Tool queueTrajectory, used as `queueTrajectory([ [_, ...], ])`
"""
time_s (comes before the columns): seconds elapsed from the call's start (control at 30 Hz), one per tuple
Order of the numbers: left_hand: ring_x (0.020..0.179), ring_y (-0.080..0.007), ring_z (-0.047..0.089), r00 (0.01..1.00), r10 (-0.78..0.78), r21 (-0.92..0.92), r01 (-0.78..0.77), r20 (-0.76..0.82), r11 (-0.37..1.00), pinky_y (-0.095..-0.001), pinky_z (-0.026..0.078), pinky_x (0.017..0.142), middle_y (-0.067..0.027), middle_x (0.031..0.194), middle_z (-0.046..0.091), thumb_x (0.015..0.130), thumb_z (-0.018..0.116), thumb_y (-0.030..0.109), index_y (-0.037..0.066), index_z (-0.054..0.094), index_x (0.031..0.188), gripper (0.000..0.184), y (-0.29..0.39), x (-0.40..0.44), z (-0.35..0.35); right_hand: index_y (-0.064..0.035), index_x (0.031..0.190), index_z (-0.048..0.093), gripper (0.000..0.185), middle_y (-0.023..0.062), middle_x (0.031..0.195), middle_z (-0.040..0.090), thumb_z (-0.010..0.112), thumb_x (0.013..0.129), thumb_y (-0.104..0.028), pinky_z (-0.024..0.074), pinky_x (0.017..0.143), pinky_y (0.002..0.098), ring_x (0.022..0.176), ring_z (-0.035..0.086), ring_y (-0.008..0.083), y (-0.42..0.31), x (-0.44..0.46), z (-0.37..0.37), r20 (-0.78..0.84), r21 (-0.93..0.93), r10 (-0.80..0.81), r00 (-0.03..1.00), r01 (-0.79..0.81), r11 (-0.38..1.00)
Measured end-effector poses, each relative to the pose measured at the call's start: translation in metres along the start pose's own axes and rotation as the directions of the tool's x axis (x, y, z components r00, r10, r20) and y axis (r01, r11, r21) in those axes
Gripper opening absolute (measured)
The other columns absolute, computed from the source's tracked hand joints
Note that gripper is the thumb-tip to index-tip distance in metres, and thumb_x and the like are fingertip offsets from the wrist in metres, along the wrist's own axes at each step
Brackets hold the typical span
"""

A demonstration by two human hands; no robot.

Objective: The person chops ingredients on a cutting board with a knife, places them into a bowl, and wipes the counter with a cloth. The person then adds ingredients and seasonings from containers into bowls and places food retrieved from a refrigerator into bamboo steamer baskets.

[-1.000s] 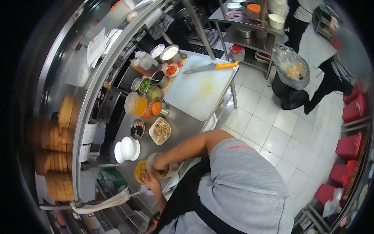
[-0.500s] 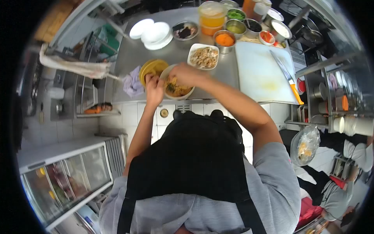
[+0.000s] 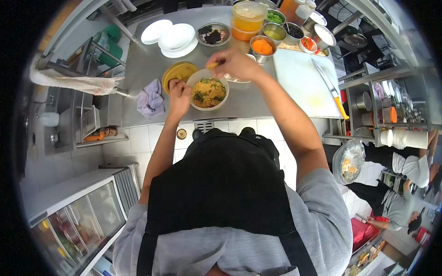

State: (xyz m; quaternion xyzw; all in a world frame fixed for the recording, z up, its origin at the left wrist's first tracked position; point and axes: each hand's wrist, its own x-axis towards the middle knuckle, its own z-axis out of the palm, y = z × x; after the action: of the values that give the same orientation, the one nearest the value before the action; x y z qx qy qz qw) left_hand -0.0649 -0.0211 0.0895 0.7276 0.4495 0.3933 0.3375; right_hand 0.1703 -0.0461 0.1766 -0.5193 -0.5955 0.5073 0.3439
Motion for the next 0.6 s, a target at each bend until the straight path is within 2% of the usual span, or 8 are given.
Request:
queueTrajectory([
  [0.1, 0.092, -0.0297, 0.048, 0.999, -0.035, 0.006, 0.035, 0.041, 0.999, -0.0348, 0.039, 0.083, -0.0161, 0.092, 0.046, 0.077, 0.055, 0.013, -0.006, 0.056, 0.079, 0.019, -0.009, 0.003, -0.008, 0.0026, 0.100, 0.065, 0.020, 0.0059, 0.081, 0.067, 0.067, 0.081, 0.000, 0.0511, 0.063, 0.0210, 0.073, 0.065, 0.0100, -0.005, -0.004, -0.034, -0.120, 0.028, -0.037, 0.992, 0.041, 0.999],
  [0.17, 0.089, -0.0310, 0.048, 1.000, -0.005, 0.004, 0.005, 0.024, 1.000, -0.0365, 0.039, 0.080, -0.0170, 0.091, 0.045, 0.077, 0.055, 0.013, -0.006, 0.054, 0.075, 0.019, -0.013, 0.004, -0.014, 0.0012, 0.100, 0.067, 0.023, 0.0087, 0.085, 0.068, 0.067, 0.078, -0.002, 0.0526, 0.065, 0.0274, 0.070, 0.066, 0.0131, -0.007, -0.007, -0.047, -0.226, -0.201, 0.056, 0.973, -0.102, 0.974],
  [0.2, 0.086, -0.0323, 0.048, 1.000, 0.023, 0.010, -0.023, -0.003, 1.000, -0.0381, 0.040, 0.077, -0.0180, 0.090, 0.044, 0.077, 0.054, 0.013, -0.005, 0.051, 0.072, 0.019, -0.015, 0.005, -0.018, 0.0012, 0.100, 0.067, 0.023, 0.0087, 0.085, 0.068, 0.067, 0.078, -0.002, 0.0526, 0.065, 0.0274, 0.070, 0.066, 0.0131, 0.003, -0.004, -0.053, -0.229, -0.202, 0.062, 0.971, -0.110, 0.973],
  [0.27, 0.087, -0.0320, 0.048, 1.000, 0.005, 0.006, -0.005, 0.024, 1.000, -0.0381, 0.040, 0.078, -0.0182, 0.090, 0.045, 0.077, 0.055, 0.013, -0.006, 0.051, 0.072, 0.020, -0.017, 0.008, -0.026, -0.0015, 0.100, 0.067, 0.022, 0.0114, 0.088, 0.068, 0.066, 0.078, -0.005, 0.0523, 0.071, 0.0310, 0.076, 0.067, 0.0186, 0.028, 0.004, -0.060, -0.233, -0.460, 0.107, 0.967, -0.206, 0.864],
  [0.37, 0.088, -0.0329, 0.047, 1.000, 0.024, 0.050, -0.025, 0.016, 0.998, -0.0385, 0.039, 0.078, -0.0189, 0.089, 0.045, 0.077, 0.054, 0.013, -0.006, 0.050, 0.071, 0.020, -0.024, 0.011, -0.034, -0.0046, 0.099, 0.068, 0.021, 0.0139, 0.093, 0.068, 0.066, 0.078, -0.007, 0.0508, 0.078, 0.0348, 0.084, 0.066, 0.0255, 0.033, 0.008, -0.054, -0.275, -0.613, 0.067, 0.959, -0.228, 0.757],
  [0.5, 0.088, -0.0333, 0.047, 1.000, 0.001, 0.035, -0.002, 0.020, 0.999, -0.0386, 0.039, 0.079, -0.0190, 0.089, 0.045, 0.077, 0.054, 0.012, -0.005, 0.050, 0.071, 0.019, -0.025, 0.012, -0.037, -0.0068, 0.098, 0.069, 0.020, 0.0146, 0.096, 0.068, 0.065, 0.079, -0.011, 0.0498, 0.081, 0.0373, 0.089, 0.064, 0.0298, 0.034, 0.009, -0.062, -0.298, -0.694, 0.055, 0.953, -0.255, 0.674],
  [0.57, 0.088, -0.0326, 0.047, 1.000, 0.009, 0.015, -0.009, -0.014, 1.000, -0.0385, 0.039, 0.078, -0.0187, 0.089, 0.045, 0.077, 0.054, 0.012, -0.005, 0.049, 0.071, 0.018, -0.024, 0.011, -0.036, -0.0075, 0.098, 0.069, 0.020, 0.0142, 0.098, 0.068, 0.063, 0.080, -0.013, 0.0501, 0.081, 0.0380, 0.090, 0.064, 0.0301, 0.035, 0.008, -0.067, -0.358, -0.776, 0.056, 0.932, -0.330, 0.538],
  [0.6, 0.088, -0.0326, 0.047, 1.000, 0.009, 0.012, -0.009, -0.013, 1.000, -0.0385, 0.039, 0.078, -0.0187, 0.089, 0.045, 0.077, 0.054, 0.012, -0.005, 0.049, 0.071, 0.018, -0.026, 0.011, -0.035, -0.0075, 0.098, 0.069, 0.020, 0.0142, 0.098, 0.068, 0.063, 0.080, -0.013, 0.0501, 0.081, 0.0380, 0.090, 0.064, 0.0301, 0.036, 0.008, -0.069, -0.359, -0.776, 0.058, 0.932, -0.332, 0.536],
])
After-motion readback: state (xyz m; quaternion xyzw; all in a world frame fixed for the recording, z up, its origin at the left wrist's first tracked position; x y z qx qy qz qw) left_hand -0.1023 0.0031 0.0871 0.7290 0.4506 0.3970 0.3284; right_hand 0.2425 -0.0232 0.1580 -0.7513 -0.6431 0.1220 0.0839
